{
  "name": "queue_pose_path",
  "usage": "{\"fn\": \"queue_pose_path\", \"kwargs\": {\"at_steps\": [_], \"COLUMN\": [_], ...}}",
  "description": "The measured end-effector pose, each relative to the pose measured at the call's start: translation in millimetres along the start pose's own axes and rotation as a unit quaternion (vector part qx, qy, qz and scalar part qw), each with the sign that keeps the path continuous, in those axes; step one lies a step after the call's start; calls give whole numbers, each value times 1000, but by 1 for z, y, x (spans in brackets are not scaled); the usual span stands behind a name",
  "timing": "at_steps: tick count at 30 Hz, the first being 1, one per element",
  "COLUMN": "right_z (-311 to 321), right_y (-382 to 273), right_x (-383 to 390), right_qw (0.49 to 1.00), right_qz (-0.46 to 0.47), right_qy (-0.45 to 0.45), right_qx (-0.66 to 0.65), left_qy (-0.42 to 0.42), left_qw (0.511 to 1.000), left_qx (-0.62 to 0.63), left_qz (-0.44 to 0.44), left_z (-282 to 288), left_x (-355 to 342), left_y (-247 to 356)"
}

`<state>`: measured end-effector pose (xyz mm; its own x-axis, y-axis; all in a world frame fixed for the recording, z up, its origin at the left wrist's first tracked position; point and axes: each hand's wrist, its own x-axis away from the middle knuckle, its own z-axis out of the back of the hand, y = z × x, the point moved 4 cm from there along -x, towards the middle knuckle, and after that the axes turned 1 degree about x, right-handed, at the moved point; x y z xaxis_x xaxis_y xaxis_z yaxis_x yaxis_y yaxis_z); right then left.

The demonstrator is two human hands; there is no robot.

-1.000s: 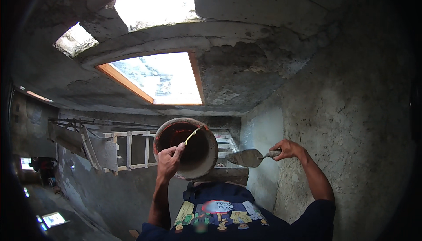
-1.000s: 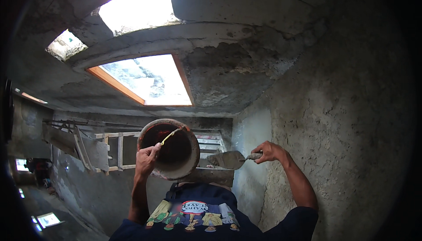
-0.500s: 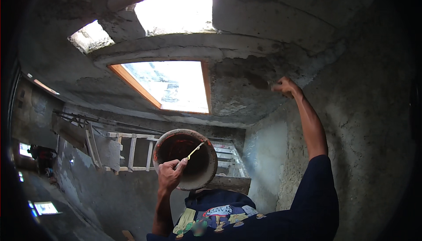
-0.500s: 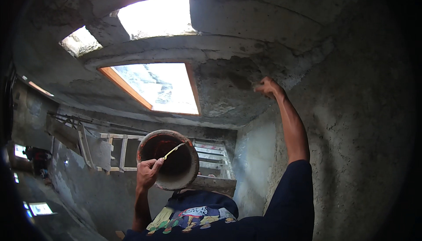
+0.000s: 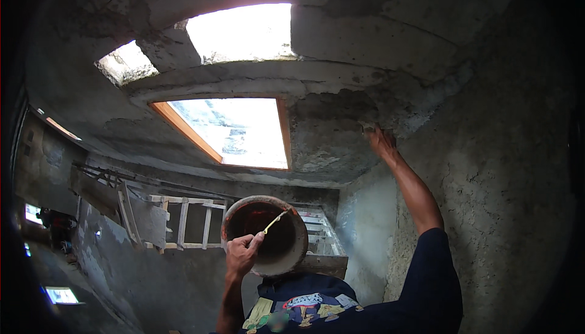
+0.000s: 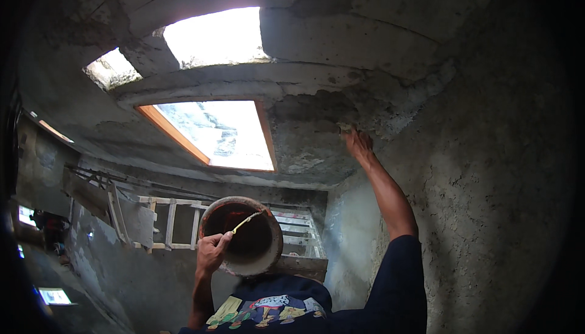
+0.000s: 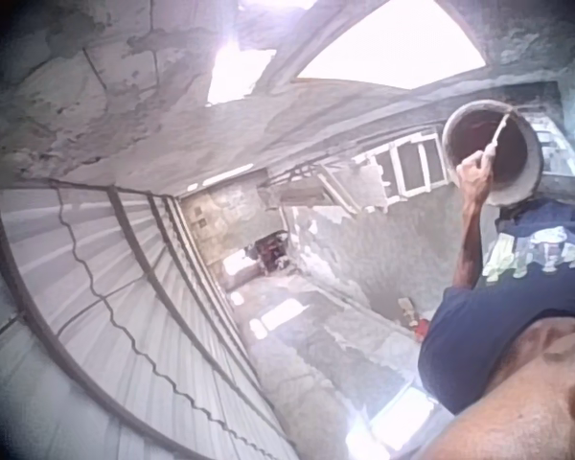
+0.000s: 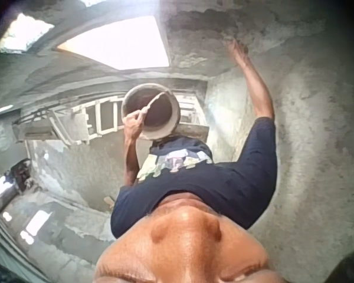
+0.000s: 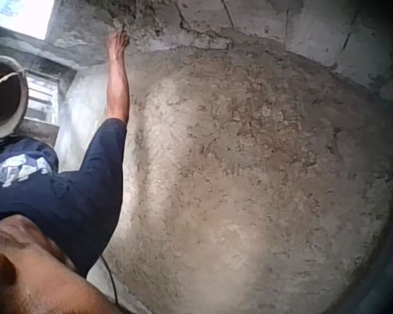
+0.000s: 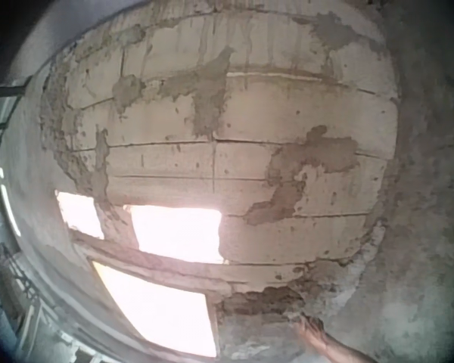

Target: The person repeatedly scoops mortar from a bucket using a trowel and applies it onto the ceiling.

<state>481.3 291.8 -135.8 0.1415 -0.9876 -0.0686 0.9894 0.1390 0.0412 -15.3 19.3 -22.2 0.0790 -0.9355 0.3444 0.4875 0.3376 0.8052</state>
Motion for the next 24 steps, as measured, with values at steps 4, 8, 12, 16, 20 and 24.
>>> {"fn": "queue_pose_path", "kwargs": {"at_steps": [4,8,12,16,20,24], "right_z": [29,62,82,93,125,152], "right_y": [-11,-5,-4,6,-12,-12], "right_x": [-39,-56,-68,-75,-70,-70], "right_qw": [988,985,986,996,998,998], "right_qz": [-100,-57,-70,-8,-10,-16], "right_qy": [71,156,138,60,57,55], "right_qx": [-96,-54,-55,68,32,27], "left_qy": [-3,-12,-10,-21,-16,-22], "left_qw": [1000,1000,1000,999,999,999], "left_qx": [11,15,0,-1,-2,0], "left_qz": [9,19,26,28,30,28], "left_z": [-6,-9,-10,-13,-14,-15], "left_x": [1,-5,-8,-11,-9,-11], "left_y": [-10,-7,-10,-5,-3,-4]}}
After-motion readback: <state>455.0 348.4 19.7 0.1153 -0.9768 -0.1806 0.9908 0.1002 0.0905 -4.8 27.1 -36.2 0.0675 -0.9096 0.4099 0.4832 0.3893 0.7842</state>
